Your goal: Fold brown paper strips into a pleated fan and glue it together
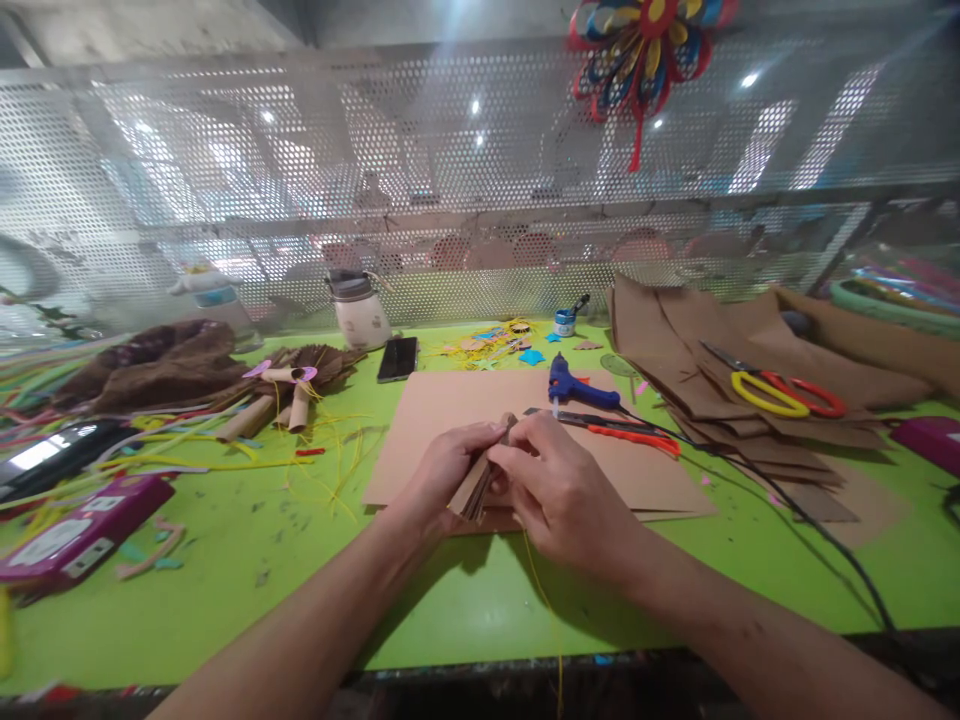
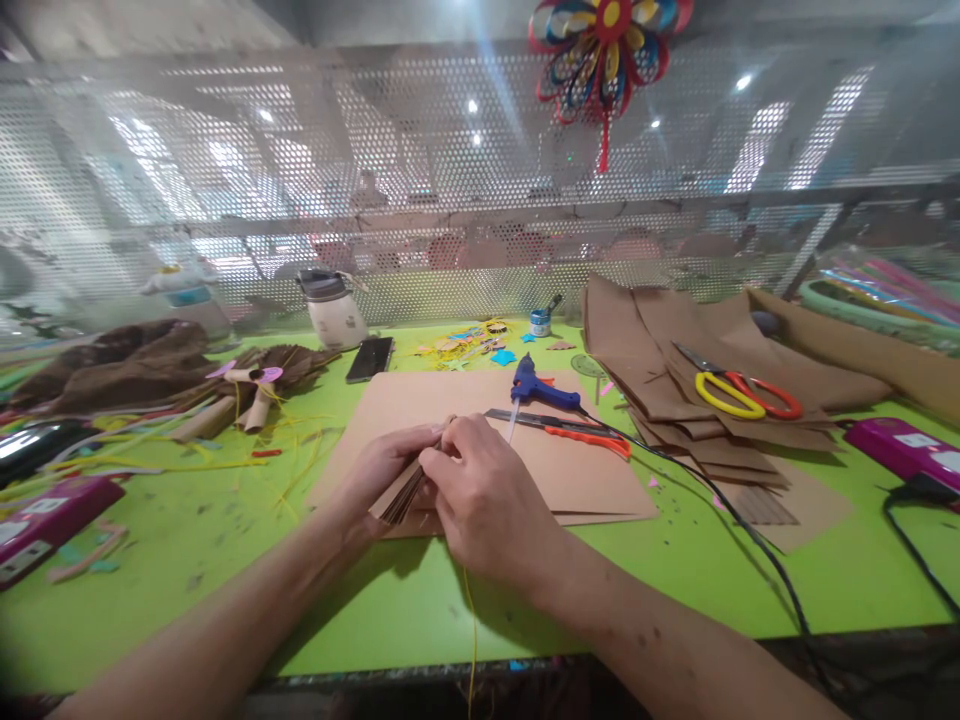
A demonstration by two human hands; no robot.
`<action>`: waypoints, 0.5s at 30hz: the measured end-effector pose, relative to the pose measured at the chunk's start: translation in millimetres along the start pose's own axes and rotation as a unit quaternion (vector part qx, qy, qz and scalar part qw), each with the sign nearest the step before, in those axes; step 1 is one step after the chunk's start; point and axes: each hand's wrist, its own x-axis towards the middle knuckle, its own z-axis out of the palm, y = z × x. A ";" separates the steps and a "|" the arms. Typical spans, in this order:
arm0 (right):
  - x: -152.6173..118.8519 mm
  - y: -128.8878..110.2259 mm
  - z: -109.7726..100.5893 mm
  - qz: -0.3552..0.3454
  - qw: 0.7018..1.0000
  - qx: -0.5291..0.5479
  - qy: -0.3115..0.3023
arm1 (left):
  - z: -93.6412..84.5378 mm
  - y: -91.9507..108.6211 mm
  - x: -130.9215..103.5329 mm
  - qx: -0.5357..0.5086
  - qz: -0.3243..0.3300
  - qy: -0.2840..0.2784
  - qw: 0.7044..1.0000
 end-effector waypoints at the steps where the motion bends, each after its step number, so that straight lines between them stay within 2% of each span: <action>1: 0.0 0.2 0.2 0.001 1.000 0.003 0.001 | -2.0 -0.5 1.5 0.000 0.006 -0.005 1.000; 6: -0.2 0.2 -0.1 0.011 1.000 0.022 0.005 | -8.6 -1.6 6.2 0.016 0.040 -0.014 0.999; 10: -1.1 -0.4 -0.1 0.019 0.999 0.040 0.012 | -7.8 -0.8 6.4 0.025 0.070 0.007 0.997; 15: -1.0 1.1 -2.2 0.015 0.990 0.074 0.116 | -6.7 -0.5 8.9 0.042 0.119 0.004 0.992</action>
